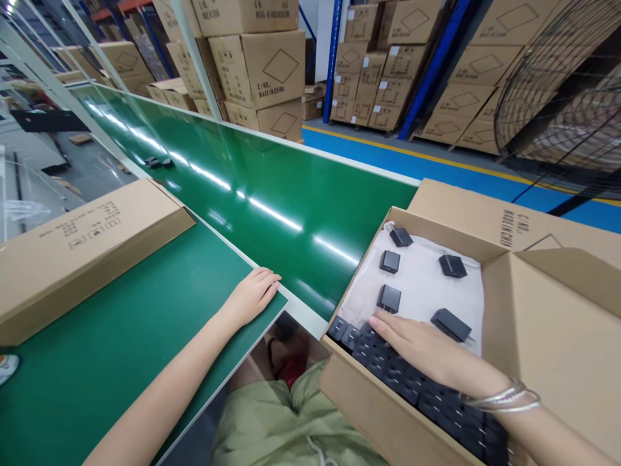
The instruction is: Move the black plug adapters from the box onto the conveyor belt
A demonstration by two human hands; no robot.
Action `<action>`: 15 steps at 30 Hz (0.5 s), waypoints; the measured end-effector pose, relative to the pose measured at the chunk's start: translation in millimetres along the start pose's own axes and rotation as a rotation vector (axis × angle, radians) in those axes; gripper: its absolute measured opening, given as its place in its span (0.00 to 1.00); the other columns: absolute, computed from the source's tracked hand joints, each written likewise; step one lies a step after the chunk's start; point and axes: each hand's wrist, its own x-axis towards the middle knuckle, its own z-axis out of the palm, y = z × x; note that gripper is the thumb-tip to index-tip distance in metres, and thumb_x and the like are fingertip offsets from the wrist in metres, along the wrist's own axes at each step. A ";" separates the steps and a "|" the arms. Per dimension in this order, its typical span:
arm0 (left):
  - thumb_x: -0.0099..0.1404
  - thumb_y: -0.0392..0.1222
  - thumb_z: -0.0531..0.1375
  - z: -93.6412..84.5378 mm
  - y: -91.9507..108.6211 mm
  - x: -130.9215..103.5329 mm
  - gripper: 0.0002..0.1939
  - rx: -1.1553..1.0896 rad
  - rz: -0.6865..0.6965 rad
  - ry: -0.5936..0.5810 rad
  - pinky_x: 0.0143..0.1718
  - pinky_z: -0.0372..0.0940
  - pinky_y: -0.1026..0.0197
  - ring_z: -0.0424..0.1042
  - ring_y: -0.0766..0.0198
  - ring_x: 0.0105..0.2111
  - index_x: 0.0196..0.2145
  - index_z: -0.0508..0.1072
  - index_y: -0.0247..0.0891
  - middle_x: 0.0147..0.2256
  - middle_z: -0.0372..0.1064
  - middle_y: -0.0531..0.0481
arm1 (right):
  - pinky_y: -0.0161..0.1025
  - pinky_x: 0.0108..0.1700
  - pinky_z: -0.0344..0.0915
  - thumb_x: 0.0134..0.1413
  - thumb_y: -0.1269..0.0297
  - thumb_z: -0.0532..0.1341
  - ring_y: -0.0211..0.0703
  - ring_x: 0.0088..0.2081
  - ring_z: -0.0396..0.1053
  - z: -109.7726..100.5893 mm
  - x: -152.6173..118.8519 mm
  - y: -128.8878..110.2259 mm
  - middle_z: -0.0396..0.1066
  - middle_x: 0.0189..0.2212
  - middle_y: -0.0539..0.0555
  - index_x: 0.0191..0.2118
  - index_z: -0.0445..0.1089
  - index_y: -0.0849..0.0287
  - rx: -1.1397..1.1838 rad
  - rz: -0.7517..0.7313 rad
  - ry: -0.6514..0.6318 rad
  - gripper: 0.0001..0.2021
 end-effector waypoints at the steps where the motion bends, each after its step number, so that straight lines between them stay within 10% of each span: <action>1: 0.71 0.40 0.45 0.0 -0.4 0.2 0.15 -0.003 -0.002 0.000 0.49 0.65 0.54 0.67 0.58 0.44 0.39 0.71 0.39 0.37 0.71 0.46 | 0.52 0.60 0.54 0.59 0.40 0.39 0.55 0.57 0.60 -1.2 0.2 2.1 0.60 0.58 0.57 0.58 0.63 0.58 0.031 0.030 0.000 0.34; 7: 0.70 0.39 0.45 -1.4 -0.3 0.6 0.15 -0.007 -0.003 0.005 0.48 0.66 0.53 0.68 0.59 0.42 0.37 0.72 0.38 0.36 0.71 0.47 | 0.45 0.53 0.62 0.60 0.40 0.41 0.51 0.48 0.68 -15.0 8.6 -19.4 0.72 0.45 0.53 0.44 0.70 0.54 0.139 0.235 0.093 0.29; 15: 0.70 0.37 0.46 -2.8 -0.1 -1.0 0.15 0.001 0.007 0.033 0.45 0.67 0.55 0.68 0.59 0.41 0.37 0.71 0.37 0.35 0.71 0.46 | 0.42 0.46 0.64 0.62 0.44 0.44 0.47 0.39 0.70 -0.8 37.7 -46.1 0.73 0.37 0.54 0.36 0.71 0.56 0.170 0.006 0.090 0.25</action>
